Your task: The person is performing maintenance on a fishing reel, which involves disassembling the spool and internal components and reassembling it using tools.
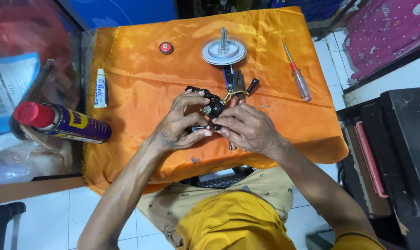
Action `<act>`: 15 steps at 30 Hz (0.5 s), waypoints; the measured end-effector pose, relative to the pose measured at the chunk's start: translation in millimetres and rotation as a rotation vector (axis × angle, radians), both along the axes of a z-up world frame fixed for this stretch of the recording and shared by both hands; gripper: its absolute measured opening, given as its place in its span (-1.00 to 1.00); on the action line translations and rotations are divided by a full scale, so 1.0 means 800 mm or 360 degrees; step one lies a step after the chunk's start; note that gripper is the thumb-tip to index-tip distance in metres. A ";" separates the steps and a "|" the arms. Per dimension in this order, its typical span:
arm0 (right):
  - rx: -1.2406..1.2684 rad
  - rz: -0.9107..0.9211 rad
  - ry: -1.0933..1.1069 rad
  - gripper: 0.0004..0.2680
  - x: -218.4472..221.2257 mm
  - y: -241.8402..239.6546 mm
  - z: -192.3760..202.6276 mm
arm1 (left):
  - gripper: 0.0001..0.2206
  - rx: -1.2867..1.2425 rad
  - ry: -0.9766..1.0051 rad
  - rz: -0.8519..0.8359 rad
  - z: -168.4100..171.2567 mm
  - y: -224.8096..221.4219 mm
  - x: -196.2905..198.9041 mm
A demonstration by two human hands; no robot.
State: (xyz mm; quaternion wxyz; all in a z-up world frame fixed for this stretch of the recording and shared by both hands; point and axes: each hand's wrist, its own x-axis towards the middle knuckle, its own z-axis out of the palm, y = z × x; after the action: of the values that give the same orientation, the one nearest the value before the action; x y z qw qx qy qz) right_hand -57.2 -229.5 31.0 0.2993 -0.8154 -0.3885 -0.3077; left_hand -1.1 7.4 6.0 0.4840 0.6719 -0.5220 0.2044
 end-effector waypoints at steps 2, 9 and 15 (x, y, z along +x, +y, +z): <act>0.0010 0.0001 0.0016 -0.84 0.000 0.000 0.000 | -0.74 -0.0003 0.0001 0.0011 0.002 0.001 0.000; 0.0023 -0.0010 0.0041 -0.85 0.001 0.001 0.003 | -0.75 -0.0073 0.0063 -0.0002 0.006 0.001 -0.002; 0.0038 -0.0002 0.0049 -0.85 -0.001 0.003 0.005 | -0.81 -0.0140 0.0225 -0.0051 -0.005 0.009 0.001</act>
State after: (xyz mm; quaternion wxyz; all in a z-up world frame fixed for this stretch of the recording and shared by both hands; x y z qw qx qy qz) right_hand -57.8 -227.1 35.1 0.3147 -0.8166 -0.3795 -0.3001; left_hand 0.1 14.3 1.8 0.5519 0.6543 -0.4876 0.1715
